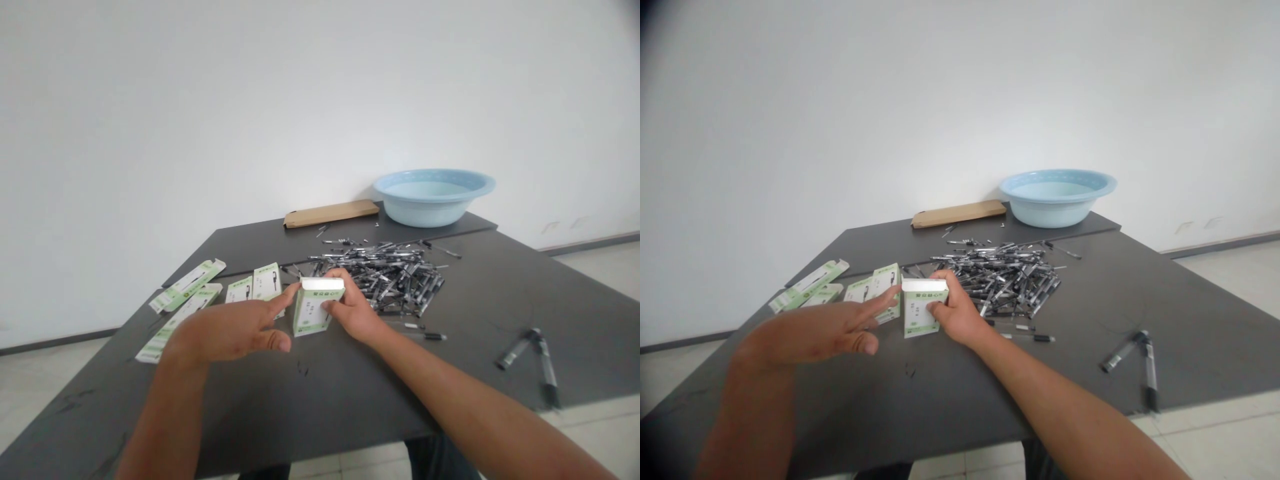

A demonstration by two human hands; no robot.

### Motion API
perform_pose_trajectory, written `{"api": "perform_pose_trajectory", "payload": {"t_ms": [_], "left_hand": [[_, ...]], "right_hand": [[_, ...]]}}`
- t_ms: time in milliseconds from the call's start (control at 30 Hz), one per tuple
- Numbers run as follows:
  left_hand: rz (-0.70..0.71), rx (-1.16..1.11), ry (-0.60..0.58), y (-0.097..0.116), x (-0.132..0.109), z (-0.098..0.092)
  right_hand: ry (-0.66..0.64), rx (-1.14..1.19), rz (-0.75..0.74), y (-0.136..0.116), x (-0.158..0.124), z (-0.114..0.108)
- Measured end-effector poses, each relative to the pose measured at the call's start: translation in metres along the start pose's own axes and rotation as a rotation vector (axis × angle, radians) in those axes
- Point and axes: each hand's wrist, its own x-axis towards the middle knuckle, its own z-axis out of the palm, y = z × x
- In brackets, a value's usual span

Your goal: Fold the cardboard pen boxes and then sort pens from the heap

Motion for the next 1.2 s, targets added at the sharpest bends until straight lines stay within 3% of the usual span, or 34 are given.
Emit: {"api": "perform_pose_trajectory", "payload": {"t_ms": [100, 700, 867, 1200], "left_hand": [[-0.050, -0.001, -0.021, 0.002, 0.001, 0.002], [-0.053, 0.069, -0.041, 0.015, 0.009, 0.014], [-0.066, 0.034, -0.031, 0.018, 0.001, 0.009], [-0.061, -0.021, 0.054, 0.023, -0.008, 0.018]], "right_hand": [[0.051, -0.016, -0.019, -0.005, 0.000, 0.000], [0.219, 0.028, -0.088, -0.009, 0.003, 0.005], [0.338, -0.087, -0.149, -0.012, 0.003, 0.004], [0.265, -0.185, -0.166, -0.017, 0.001, 0.006]]}}
